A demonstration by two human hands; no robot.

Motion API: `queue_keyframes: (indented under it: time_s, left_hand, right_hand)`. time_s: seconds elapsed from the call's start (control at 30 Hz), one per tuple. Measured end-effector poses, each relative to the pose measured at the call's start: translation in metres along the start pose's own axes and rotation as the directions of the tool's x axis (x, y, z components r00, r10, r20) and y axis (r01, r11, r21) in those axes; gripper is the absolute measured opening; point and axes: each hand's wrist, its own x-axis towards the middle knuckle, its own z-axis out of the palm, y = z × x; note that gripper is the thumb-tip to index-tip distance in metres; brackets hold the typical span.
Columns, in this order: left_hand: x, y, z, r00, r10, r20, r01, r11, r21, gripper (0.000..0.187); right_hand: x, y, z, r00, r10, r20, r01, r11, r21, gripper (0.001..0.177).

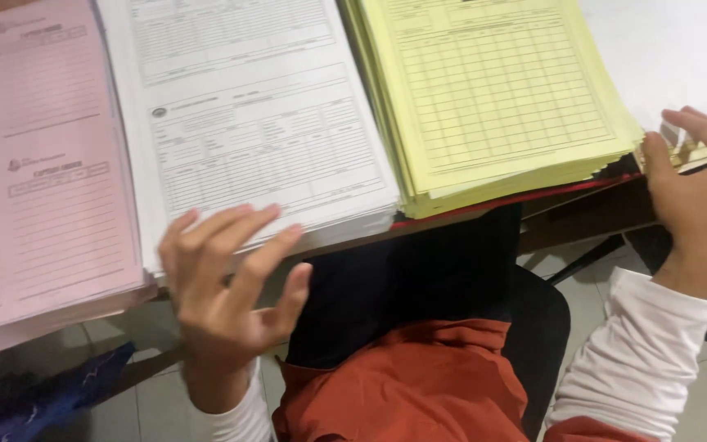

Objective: Sorting and organizing stacks of printed documents by flipping through and moving sheets between piles

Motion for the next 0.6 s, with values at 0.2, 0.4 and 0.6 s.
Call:
queue_keyframes:
  time_s: [0.2, 0.4, 0.6]
  left_hand:
    - [0.031, 0.045, 0.022, 0.998, 0.005, 0.064, -0.006, 1.0, 0.016, 0.017]
    - [0.026, 0.046, 0.028, 0.995, -0.049, 0.092, 0.039, 0.994, 0.103, 0.016]
    - [0.028, 0.048, 0.025, 0.991, -0.066, 0.115, 0.054, 0.993, 0.105, 0.015]
  right_hand:
    - [0.012, 0.003, -0.006, 0.995, -0.096, -0.036, 0.09, 0.985, -0.148, 0.026]
    - [0.017, 0.03, 0.002, 0.998, -0.056, -0.013, 0.053, 0.987, -0.15, 0.031]
    - [0.023, 0.014, -0.005, 0.997, -0.073, -0.031, 0.072, 0.996, -0.055, 0.045]
